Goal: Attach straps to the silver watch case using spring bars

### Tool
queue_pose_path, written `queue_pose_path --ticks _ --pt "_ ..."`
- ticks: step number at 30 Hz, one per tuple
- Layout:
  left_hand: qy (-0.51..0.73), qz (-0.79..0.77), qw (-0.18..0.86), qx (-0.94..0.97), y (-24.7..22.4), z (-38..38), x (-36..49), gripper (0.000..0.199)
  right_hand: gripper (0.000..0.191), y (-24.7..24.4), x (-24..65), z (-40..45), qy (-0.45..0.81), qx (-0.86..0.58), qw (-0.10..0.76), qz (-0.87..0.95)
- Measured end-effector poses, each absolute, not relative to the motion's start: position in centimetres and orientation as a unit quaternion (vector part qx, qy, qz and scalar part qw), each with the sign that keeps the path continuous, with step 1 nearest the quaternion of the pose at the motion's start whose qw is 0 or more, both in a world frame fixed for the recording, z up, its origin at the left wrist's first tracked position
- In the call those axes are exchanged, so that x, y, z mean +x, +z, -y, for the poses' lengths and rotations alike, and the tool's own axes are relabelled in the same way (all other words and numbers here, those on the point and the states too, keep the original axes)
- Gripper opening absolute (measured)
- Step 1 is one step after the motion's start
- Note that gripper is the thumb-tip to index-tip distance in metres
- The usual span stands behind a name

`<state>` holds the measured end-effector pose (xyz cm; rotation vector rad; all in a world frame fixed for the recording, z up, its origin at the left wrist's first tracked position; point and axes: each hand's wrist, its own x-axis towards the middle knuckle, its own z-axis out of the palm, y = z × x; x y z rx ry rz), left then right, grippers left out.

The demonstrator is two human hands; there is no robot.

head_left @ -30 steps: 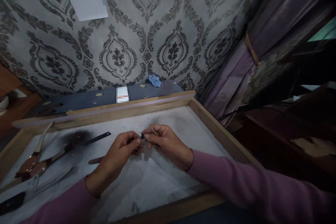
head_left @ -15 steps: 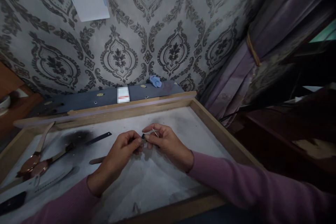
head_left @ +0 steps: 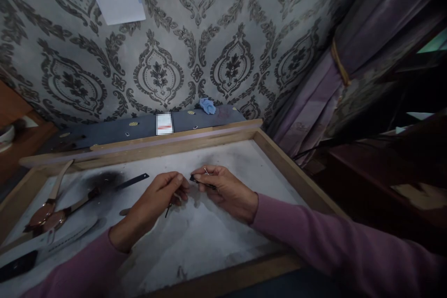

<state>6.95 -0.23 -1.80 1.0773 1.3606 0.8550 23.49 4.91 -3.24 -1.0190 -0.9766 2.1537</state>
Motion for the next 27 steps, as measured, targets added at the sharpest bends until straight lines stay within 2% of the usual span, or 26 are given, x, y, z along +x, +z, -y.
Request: queue_pose_path --ticks 3,6,9,15,27 --pt "0.300 -0.609 0.508 0.530 -1.5 0.3 5.0 0.032 0.009 -3.0 23.6 -5.0 0.811 -0.382 0.272 0.349" --pt "0.208 -0.636 0.321 0.670 -2.0 0.8 3.2 0.018 0.008 -3.0 23.6 -5.1 0.814 -0.381 0.270 0.346" --pt "0.134 -0.628 0.247 0.725 -2.6 1.5 2.5 0.011 0.009 -3.1 23.6 -5.0 0.812 -0.380 0.267 0.354" --pt "0.077 -0.622 0.241 0.741 -2.4 2.0 3.3 0.004 0.015 -3.5 23.4 -5.0 0.800 -0.380 0.268 0.381" --pt "0.075 -0.624 0.245 0.738 -2.7 3.4 2.9 0.009 0.012 -4.9 22.6 -4.7 0.776 -0.385 0.264 0.424"
